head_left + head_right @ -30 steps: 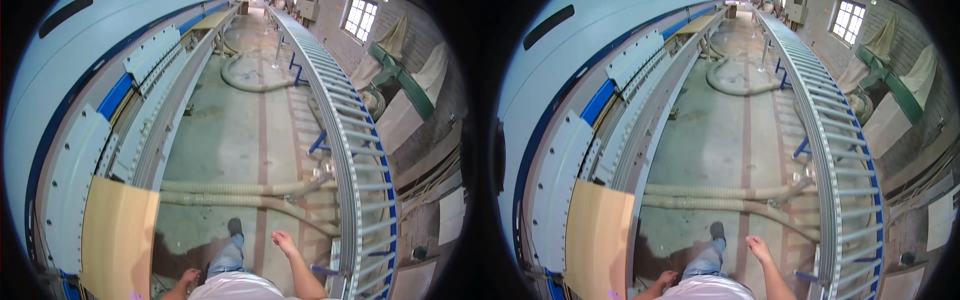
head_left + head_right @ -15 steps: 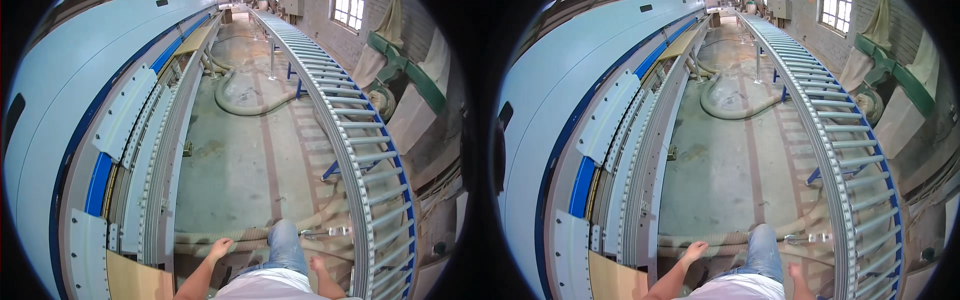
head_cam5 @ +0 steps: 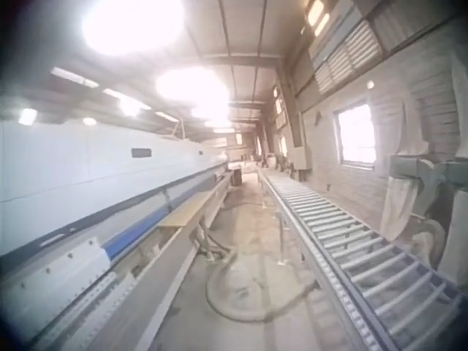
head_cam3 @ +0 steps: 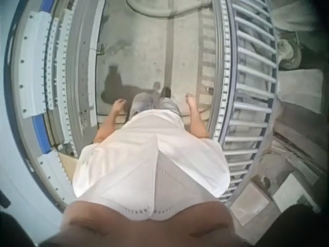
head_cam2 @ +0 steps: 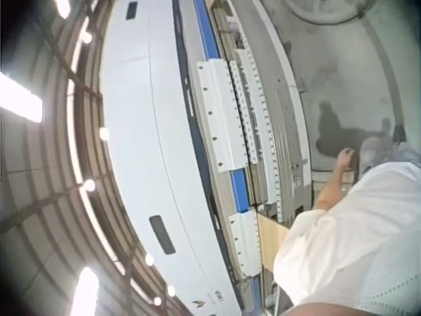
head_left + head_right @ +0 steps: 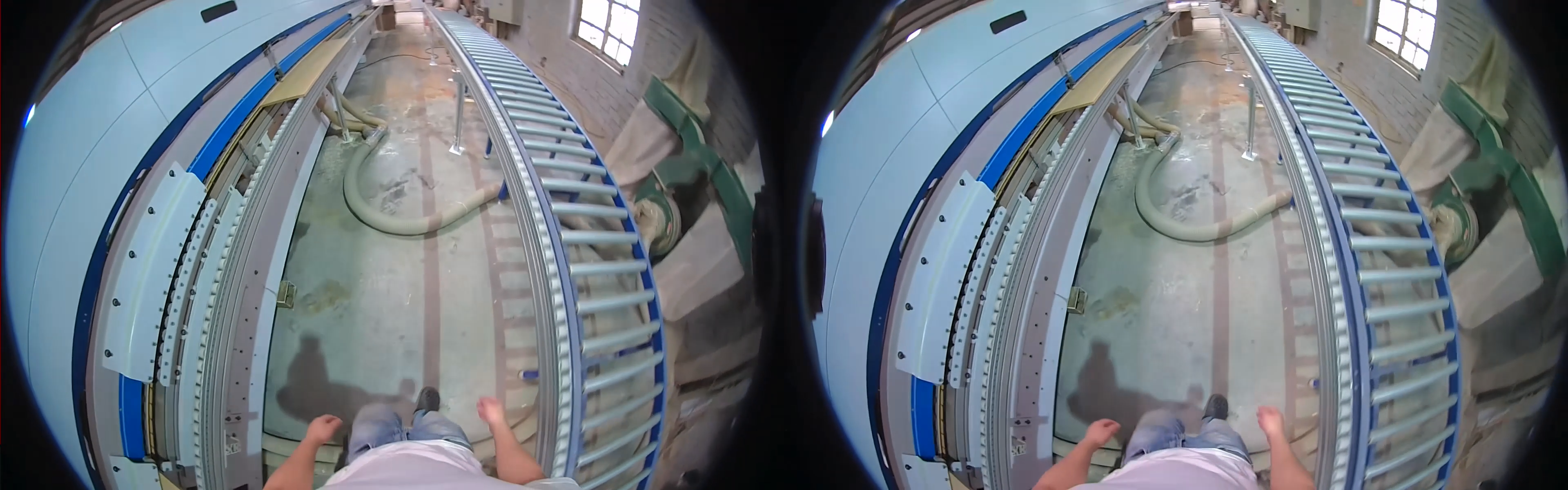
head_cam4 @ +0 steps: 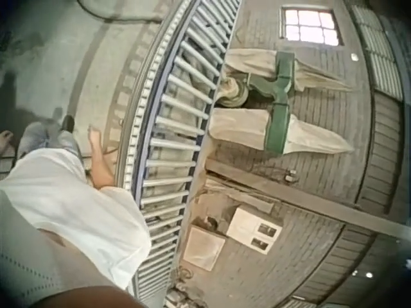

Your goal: Manually handling, aligning, and assembling large wooden furniture panels on a production line.

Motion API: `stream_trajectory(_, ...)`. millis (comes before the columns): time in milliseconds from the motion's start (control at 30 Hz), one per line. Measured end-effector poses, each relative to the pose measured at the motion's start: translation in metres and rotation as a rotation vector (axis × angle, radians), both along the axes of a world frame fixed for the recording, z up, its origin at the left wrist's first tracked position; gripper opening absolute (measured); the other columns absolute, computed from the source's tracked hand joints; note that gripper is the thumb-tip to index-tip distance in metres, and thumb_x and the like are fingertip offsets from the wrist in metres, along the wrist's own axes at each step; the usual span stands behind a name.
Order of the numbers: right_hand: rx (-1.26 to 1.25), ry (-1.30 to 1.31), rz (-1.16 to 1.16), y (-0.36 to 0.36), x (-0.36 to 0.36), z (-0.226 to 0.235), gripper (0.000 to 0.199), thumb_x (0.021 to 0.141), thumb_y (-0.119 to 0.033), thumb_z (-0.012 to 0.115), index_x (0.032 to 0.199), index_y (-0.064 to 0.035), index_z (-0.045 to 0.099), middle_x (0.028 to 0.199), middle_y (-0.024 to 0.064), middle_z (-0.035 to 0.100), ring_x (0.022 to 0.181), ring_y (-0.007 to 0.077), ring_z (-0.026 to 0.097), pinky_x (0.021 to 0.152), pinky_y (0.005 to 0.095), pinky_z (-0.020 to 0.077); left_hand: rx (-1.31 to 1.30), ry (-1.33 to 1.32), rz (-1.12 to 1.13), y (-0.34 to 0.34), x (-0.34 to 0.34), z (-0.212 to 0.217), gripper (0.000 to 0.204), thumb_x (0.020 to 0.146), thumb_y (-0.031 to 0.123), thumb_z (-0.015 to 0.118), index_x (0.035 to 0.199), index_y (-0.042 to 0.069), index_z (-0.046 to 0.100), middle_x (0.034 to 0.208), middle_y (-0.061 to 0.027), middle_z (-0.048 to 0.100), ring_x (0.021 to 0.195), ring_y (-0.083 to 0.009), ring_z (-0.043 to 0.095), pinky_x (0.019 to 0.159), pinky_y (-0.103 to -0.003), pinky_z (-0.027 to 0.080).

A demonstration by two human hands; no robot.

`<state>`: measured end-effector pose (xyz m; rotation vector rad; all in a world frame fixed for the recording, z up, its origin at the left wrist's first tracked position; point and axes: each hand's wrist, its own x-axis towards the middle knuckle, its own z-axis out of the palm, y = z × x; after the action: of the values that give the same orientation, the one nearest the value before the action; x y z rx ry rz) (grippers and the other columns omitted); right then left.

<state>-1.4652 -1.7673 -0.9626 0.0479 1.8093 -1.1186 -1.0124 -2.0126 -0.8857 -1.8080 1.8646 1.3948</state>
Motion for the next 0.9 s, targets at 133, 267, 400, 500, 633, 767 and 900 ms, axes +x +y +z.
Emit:
stream_trajectory(133, -0.172, 0.073, 0.007, -0.179, -0.124, 0.091, 0.023, 0.093, -0.027, 0.06, 0.104, -0.0072, 0.062, 0.094, 0.0046, 0.068, 0.076, 0.0121, 0.06, 0.068, 0.0273, 0.0508, 0.151, 0.311, 0.675, -0.055, -0.063, 0.025, 0.031, 0.089, 0.033, 0.063, 0.096, 0.003, 0.068, 0.083, -0.0051, 0.068, 0.072, -0.0162, 0.064, 0.061, -0.032, 0.051)
stream_trajectory(267, -0.253, 0.039, 0.049, -0.345, -0.178, 0.148, 0.027, 0.094, -0.027, 0.059, 0.11, -0.0067, 0.063, 0.1, 0.0063, 0.068, 0.082, 0.014, 0.062, 0.074, 0.0286, 0.0528, 0.303, 0.045, 0.445, -0.096, -0.085, -0.019, 0.028, 0.09, 0.032, 0.062, 0.096, 0.004, 0.066, 0.075, -0.0048, 0.065, 0.065, -0.0164, 0.062, 0.056, -0.031, 0.05)
stream_trajectory(400, -0.299, -0.012, 0.163, -0.483, -0.233, 0.138, 0.028, 0.094, -0.028, 0.06, 0.112, -0.0064, 0.063, 0.102, 0.0069, 0.069, 0.083, 0.015, 0.062, 0.077, 0.0288, 0.053, 0.42, 0.219, 0.271, -0.161, -0.099, -0.1, 0.029, 0.091, 0.035, 0.061, 0.092, 0.006, 0.067, 0.074, -0.0049, 0.064, 0.061, -0.0165, 0.06, 0.054, -0.034, 0.049)
stream_trajectory(500, -0.172, 0.048, 0.261, -0.546, -0.289, 0.088, 0.026, 0.092, -0.027, 0.062, 0.108, -0.0068, 0.065, 0.097, 0.006, 0.068, 0.076, 0.014, 0.06, 0.071, 0.0278, 0.0524, 0.372, 0.12, 0.126, -0.27, -0.174, -0.109, 0.032, 0.092, 0.037, 0.058, 0.09, 0.006, 0.067, 0.075, -0.0058, 0.065, 0.059, -0.0175, 0.059, 0.053, -0.035, 0.049)
stream_trajectory(633, 0.11, 0.089, 0.304, -0.566, -0.375, 0.033, 0.021, 0.089, -0.028, 0.063, 0.094, -0.0079, 0.064, 0.078, 0.0023, 0.061, 0.063, 0.0131, 0.056, 0.055, 0.0307, 0.0495, 0.218, 0.084, 0.28, -0.472, -0.32, -0.081, 0.036, 0.089, 0.038, 0.059, 0.091, 0.003, 0.069, 0.073, -0.0072, 0.065, 0.06, -0.0169, 0.059, 0.056, -0.035, 0.046)
stream_trajectory(767, 0.165, -0.075, -0.145, -0.597, -0.439, 0.032, 0.02, 0.09, -0.028, 0.062, 0.093, -0.0092, 0.061, 0.075, 0.004, 0.061, 0.056, 0.0146, 0.054, 0.047, 0.0334, 0.048, 0.055, 0.466, 0.391, -0.681, -0.466, 0.015, 0.031, 0.091, 0.029, 0.063, 0.106, 0.002, 0.067, 0.082, -0.001, 0.065, 0.073, -0.0112, 0.057, 0.066, -0.028, 0.048)
stream_trajectory(900, 0.293, -0.098, -0.104, -0.658, -0.488, 0.024, 0.022, 0.089, -0.025, 0.062, 0.101, -0.0064, 0.058, 0.074, 0.0061, 0.058, 0.047, 0.0162, 0.049, 0.04, 0.0335, 0.0395, 0.128, 0.701, 0.517, -0.833, -0.606, 0.118, 0.028, 0.095, 0.023, 0.06, 0.112, 0.001, 0.064, 0.087, 0.0004, 0.064, 0.075, -0.01, 0.058, 0.069, -0.027, 0.048)
